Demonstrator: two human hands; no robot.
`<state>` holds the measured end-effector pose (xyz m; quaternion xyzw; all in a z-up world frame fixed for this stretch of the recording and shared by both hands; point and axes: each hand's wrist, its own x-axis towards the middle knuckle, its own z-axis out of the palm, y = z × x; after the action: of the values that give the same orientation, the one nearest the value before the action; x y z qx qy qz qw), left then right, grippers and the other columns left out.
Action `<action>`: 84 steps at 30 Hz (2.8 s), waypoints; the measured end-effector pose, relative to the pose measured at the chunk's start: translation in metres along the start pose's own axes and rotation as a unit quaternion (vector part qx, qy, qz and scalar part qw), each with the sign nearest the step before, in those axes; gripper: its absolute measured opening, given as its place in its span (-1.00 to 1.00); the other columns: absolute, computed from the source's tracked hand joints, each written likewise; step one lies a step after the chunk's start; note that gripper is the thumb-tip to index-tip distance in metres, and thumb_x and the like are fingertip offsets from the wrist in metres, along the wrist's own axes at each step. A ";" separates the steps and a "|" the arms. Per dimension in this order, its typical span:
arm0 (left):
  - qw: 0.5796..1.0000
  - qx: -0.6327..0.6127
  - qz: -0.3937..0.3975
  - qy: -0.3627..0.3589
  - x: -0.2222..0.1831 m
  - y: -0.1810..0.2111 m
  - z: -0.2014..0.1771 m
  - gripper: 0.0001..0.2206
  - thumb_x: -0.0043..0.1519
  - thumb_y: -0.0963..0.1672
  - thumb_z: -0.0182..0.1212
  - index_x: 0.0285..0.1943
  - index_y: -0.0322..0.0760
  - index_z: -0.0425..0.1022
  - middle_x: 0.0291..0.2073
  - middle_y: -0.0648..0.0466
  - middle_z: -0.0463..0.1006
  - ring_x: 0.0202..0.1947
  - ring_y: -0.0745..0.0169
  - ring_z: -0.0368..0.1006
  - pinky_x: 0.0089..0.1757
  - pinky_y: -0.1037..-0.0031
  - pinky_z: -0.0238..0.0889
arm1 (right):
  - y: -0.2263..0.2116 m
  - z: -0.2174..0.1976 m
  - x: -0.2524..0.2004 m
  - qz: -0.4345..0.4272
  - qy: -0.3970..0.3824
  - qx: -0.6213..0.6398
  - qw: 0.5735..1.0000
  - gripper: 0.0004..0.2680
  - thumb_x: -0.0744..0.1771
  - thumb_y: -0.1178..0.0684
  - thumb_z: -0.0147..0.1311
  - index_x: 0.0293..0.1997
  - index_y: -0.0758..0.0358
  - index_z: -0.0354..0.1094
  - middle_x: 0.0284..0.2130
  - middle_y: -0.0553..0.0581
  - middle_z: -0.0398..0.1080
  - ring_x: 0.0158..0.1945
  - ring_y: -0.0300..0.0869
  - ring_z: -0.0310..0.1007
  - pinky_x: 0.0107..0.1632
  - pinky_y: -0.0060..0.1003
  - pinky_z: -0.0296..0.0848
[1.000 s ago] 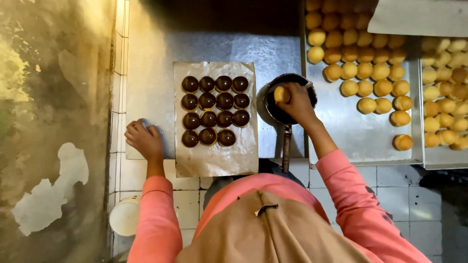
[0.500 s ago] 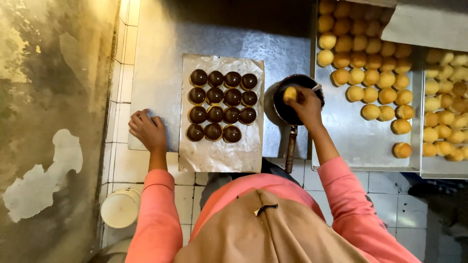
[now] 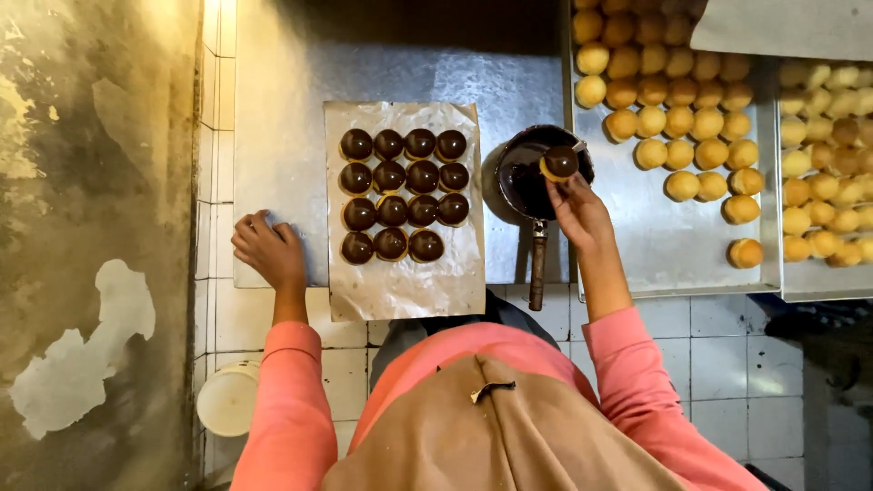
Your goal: Dipping baked bread rolls into a pot of melted chocolate and placing them onto a tray.
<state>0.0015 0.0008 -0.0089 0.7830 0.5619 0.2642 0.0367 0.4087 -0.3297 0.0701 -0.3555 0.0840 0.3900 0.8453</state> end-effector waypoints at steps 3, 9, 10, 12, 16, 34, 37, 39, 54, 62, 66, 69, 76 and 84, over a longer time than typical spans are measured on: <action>1.000 -0.011 -0.005 -0.007 0.001 0.001 -0.002 -0.71 0.14 -0.19 0.12 0.06 -0.20 0.45 -0.04 0.01 0.35 0.01 -0.11 0.30 0.03 0.04 0.14 | 0.006 -0.001 -0.004 0.024 0.003 0.045 0.999 -0.84 0.42 0.33 -0.05 0.10 0.45 0.37 0.10 0.38 0.44 0.24 0.09 0.41 0.45 0.00 0.34; 1.000 -0.012 -0.006 -0.013 0.002 0.002 -0.005 -0.72 0.15 -0.19 0.12 0.06 -0.21 0.44 -0.02 -0.01 0.35 0.02 -0.14 0.33 0.05 0.00 0.15 | 0.037 0.014 -0.034 0.036 -0.018 -0.052 0.998 -0.79 0.39 0.30 -0.06 0.12 0.25 0.41 0.07 0.25 0.48 0.18 0.01 0.49 0.40 -0.05 0.42; 1.000 -0.012 -0.005 -0.014 0.001 0.001 -0.004 -0.72 0.15 -0.19 0.12 0.06 -0.21 0.44 -0.02 -0.01 0.35 0.02 -0.14 0.33 0.05 0.00 0.15 | 0.049 0.018 -0.046 0.036 -0.017 -0.052 0.998 -0.79 0.39 0.30 -0.06 0.12 0.25 0.41 0.07 0.25 0.48 0.18 0.01 0.49 0.40 -0.05 0.42; 1.000 -0.008 -0.004 -0.013 0.001 0.000 -0.003 -0.70 0.14 -0.18 0.10 0.07 -0.20 0.44 -0.02 -0.01 0.35 0.03 -0.14 0.33 0.06 -0.02 0.15 | 0.072 0.025 -0.070 0.066 -0.002 -0.084 0.994 -0.77 0.38 0.30 -0.07 0.12 0.18 0.41 0.06 0.26 0.48 0.14 0.03 0.50 0.36 0.01 0.44; 1.000 -0.007 -0.001 -0.011 0.001 -0.002 -0.001 -0.70 0.13 -0.19 0.11 0.07 -0.19 0.44 -0.02 0.02 0.36 0.04 -0.09 0.32 0.08 0.02 0.14 | 0.137 -0.006 -0.084 0.084 0.039 -0.087 0.992 -0.74 0.38 0.32 -0.06 0.17 0.20 0.36 0.03 0.27 0.48 0.07 0.06 0.52 0.28 0.04 0.50; 0.997 -0.043 0.060 -0.034 0.006 -0.004 -0.010 -0.74 0.13 -0.27 0.09 0.02 -0.38 0.41 -0.09 -0.12 0.28 -0.08 -0.29 0.24 -0.09 0.01 0.08 | 0.204 -0.032 -0.092 -0.116 0.094 -0.628 0.764 -0.61 0.28 0.23 0.05 0.23 -0.06 0.46 -0.21 0.09 0.21 -0.13 0.06 0.48 -0.08 -0.12 0.57; 0.997 -0.039 0.063 -0.028 0.007 -0.001 -0.013 -0.74 0.13 -0.27 0.11 0.02 -0.40 0.42 -0.10 -0.13 0.30 -0.09 -0.29 0.25 -0.10 0.01 0.08 | 0.181 -0.009 -0.108 -0.115 0.048 -0.645 0.754 -0.51 0.23 0.30 0.05 0.33 0.08 0.34 -0.22 0.11 0.14 -0.16 0.07 0.42 -0.10 -0.07 0.54; 0.998 -0.034 0.054 -0.020 0.005 0.005 -0.016 -0.74 0.12 -0.26 0.10 0.00 -0.40 0.42 -0.11 -0.13 0.30 -0.09 -0.28 0.24 -0.10 0.01 0.07 | 0.156 0.020 -0.129 -0.145 0.019 -0.634 0.760 -0.56 0.24 0.25 0.12 0.28 0.08 0.33 -0.21 0.10 0.22 -0.14 0.05 0.47 -0.14 -0.13 0.55; 0.997 0.009 0.077 -0.021 -0.001 0.030 -0.030 -0.77 0.26 -0.26 0.07 0.08 -0.48 0.45 0.00 -0.25 0.35 -0.03 -0.20 0.18 0.04 0.10 -0.03 | -0.196 -0.145 0.021 -0.211 0.269 -0.792 0.505 -0.43 0.20 -0.14 0.39 0.32 0.20 0.28 0.16 0.47 0.16 0.17 0.33 0.22 0.16 0.09 0.30; 0.996 0.051 0.067 -0.016 0.001 0.028 -0.019 -0.81 0.25 -0.27 0.11 0.04 -0.46 0.45 -0.01 -0.24 0.35 -0.04 -0.20 0.19 0.00 0.10 0.03 | -0.204 -0.180 0.035 -0.131 0.204 -0.854 0.460 -0.48 0.12 -0.28 0.39 0.09 0.13 0.47 0.02 0.31 0.23 -0.01 0.23 0.30 0.05 0.05 0.37; 0.997 0.049 0.058 -0.015 0.000 0.024 -0.018 -0.80 0.22 -0.28 0.11 0.02 -0.44 0.42 -0.02 -0.24 0.34 -0.10 -0.21 0.21 -0.01 0.09 0.04 | -0.161 -0.153 0.002 -0.148 0.146 -0.842 0.498 -0.60 0.16 -0.17 0.31 0.02 0.15 0.50 0.09 0.38 0.24 0.01 0.28 0.32 0.08 0.05 0.38; 0.999 0.016 0.043 -0.029 0.002 0.034 -0.029 -0.79 0.23 -0.27 0.11 0.03 -0.48 0.45 0.01 -0.27 0.32 -0.07 -0.25 0.21 -0.02 0.07 0.06 | -0.101 -0.092 -0.047 -0.105 0.115 -0.853 0.498 -0.55 0.14 -0.16 0.34 0.09 0.11 0.47 0.24 0.35 0.15 0.07 0.33 0.28 0.09 0.03 0.39; 0.998 -0.020 0.045 -0.028 0.003 0.027 -0.031 -0.79 0.23 -0.30 0.12 0.05 -0.47 0.39 -0.01 -0.26 0.29 -0.04 -0.25 0.19 0.03 0.05 0.02 | -0.061 -0.106 -0.066 -0.021 0.166 -0.807 0.566 -0.40 0.26 -0.21 0.18 0.46 0.10 0.07 0.21 0.46 0.11 0.16 0.37 0.30 0.14 0.11 0.38; 0.999 -0.037 0.030 0.002 -0.001 -0.005 -0.005 -0.73 0.14 -0.20 0.12 0.03 -0.29 0.43 -0.07 -0.13 0.35 -0.10 -0.32 0.31 -0.08 -0.05 0.12 | -0.091 -0.162 -0.066 0.053 0.250 -0.730 0.634 -0.55 0.21 -0.17 0.32 0.04 0.45 0.49 -0.09 0.60 0.47 -0.01 0.35 0.51 -0.06 0.08 0.51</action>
<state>-0.0055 0.0001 -0.0064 0.7970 0.5283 0.2874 0.0562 0.4504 -0.5175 0.0279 -0.9352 -0.0008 0.2649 0.2349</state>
